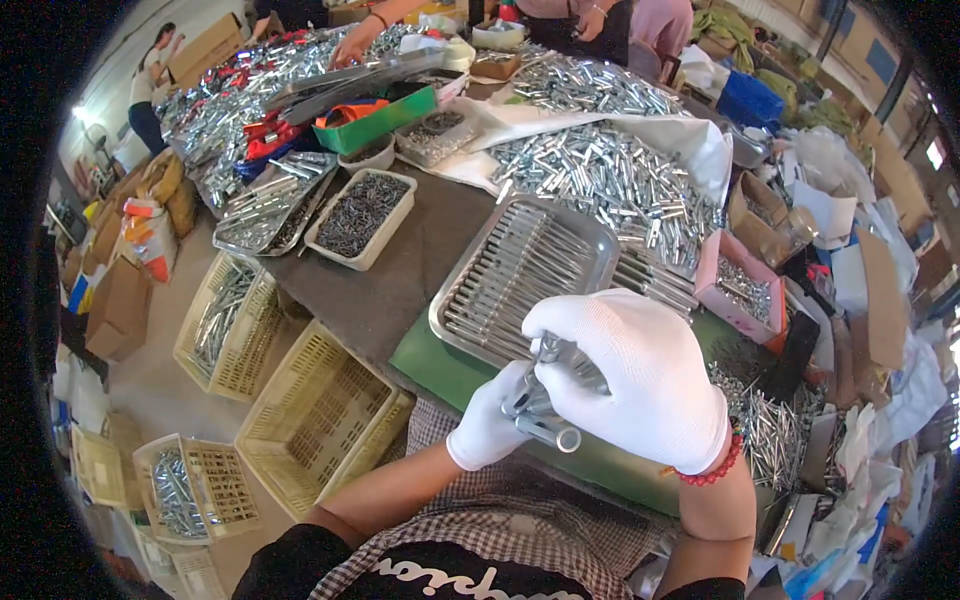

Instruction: Manually assemble metal pins and cylindrical parts into complex industrial components.

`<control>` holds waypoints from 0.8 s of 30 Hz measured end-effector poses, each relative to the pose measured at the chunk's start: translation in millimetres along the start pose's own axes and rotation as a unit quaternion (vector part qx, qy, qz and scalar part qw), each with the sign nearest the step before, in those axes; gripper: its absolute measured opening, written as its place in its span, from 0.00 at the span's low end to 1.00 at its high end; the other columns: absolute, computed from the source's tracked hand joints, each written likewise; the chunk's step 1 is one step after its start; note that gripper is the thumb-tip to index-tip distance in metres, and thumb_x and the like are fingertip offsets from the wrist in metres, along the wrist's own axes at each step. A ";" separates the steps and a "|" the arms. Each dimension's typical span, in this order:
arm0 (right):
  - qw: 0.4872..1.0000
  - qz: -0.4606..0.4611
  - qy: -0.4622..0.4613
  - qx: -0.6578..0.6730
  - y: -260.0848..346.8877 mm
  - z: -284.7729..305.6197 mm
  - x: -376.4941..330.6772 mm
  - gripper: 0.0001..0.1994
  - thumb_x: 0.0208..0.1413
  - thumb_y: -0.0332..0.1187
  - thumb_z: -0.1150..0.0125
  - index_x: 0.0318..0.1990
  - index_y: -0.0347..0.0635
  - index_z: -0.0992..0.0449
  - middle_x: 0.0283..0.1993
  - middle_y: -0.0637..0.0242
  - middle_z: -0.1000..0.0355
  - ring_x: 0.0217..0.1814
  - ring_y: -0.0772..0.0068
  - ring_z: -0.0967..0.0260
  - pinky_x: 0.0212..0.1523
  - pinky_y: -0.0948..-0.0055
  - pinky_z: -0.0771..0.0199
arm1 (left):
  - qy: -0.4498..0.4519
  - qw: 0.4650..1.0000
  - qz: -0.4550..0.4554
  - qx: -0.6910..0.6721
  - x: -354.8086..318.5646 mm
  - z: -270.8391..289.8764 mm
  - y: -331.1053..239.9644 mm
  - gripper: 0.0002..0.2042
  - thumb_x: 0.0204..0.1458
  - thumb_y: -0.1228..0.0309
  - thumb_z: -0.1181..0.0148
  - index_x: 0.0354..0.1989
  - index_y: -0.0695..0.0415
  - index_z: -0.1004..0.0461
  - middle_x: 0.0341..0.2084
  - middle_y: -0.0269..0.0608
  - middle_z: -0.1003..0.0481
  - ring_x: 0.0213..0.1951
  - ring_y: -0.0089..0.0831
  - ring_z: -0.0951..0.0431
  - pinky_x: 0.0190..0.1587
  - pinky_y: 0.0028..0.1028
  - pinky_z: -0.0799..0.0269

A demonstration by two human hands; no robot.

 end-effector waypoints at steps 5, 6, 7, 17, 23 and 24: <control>0.995 -0.072 -0.018 0.070 -8.5 -1.0 -4.7 0.15 0.41 0.24 0.36 0.40 0.45 0.26 0.32 0.66 0.26 0.31 0.62 0.27 0.33 0.68 0.26 | -0.004 1.000 0.004 -0.015 0.5 -1.6 -4.3 0.20 0.44 0.76 0.32 0.46 0.58 0.32 0.33 0.35 0.27 0.36 0.22 0.27 0.42 0.24 0.30; 0.995 -0.070 -0.012 0.066 -7.7 -1.2 -4.8 0.15 0.41 0.25 0.36 0.39 0.45 0.26 0.32 0.66 0.26 0.31 0.61 0.27 0.33 0.68 0.26 | 0.000 1.000 0.021 -0.012 0.0 -2.3 -2.1 0.23 0.42 0.73 0.29 0.47 0.59 0.33 0.35 0.37 0.25 0.37 0.24 0.25 0.43 0.25 0.29; 0.995 -0.068 -0.011 0.068 -7.8 -2.3 -3.5 0.15 0.41 0.25 0.36 0.39 0.45 0.26 0.32 0.66 0.26 0.31 0.61 0.27 0.33 0.68 0.26 | 0.002 0.999 0.037 -0.009 -0.3 -0.9 1.2 0.27 0.40 0.69 0.26 0.48 0.60 0.33 0.37 0.39 0.24 0.39 0.25 0.24 0.44 0.26 0.28; 0.985 -0.008 0.110 0.134 -27.5 -9.9 10.5 0.17 0.48 0.32 0.38 0.48 0.42 0.24 0.46 0.57 0.25 0.46 0.61 0.26 0.48 0.69 0.28 | 0.011 0.985 0.059 -0.164 0.3 -5.8 19.8 0.20 0.44 0.76 0.33 0.46 0.57 0.32 0.33 0.36 0.26 0.34 0.23 0.26 0.41 0.24 0.29; 0.993 -0.112 0.029 -0.003 -112.3 -69.6 40.1 0.09 0.54 0.35 0.45 0.39 0.43 0.22 0.37 0.58 0.24 0.41 0.56 0.27 0.44 0.64 0.28 | 0.008 0.999 0.003 -0.039 -0.9 6.6 4.2 0.21 0.43 0.78 0.34 0.48 0.57 0.33 0.36 0.35 0.27 0.37 0.23 0.27 0.43 0.24 0.30; 0.994 -0.106 0.018 -0.032 -127.3 -83.1 39.3 0.09 0.54 0.35 0.45 0.38 0.43 0.22 0.37 0.58 0.25 0.41 0.54 0.27 0.44 0.62 0.29 | 0.009 0.997 0.012 -0.077 0.2 3.5 6.9 0.21 0.43 0.78 0.34 0.48 0.57 0.33 0.36 0.35 0.27 0.38 0.23 0.27 0.44 0.24 0.31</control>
Point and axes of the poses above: each hand's wrist, its own x-axis towards the middle knuckle, its own z-axis out of the back of the hand, y = z × x, the point moved 7 cm from there along x, towards the middle knuckle
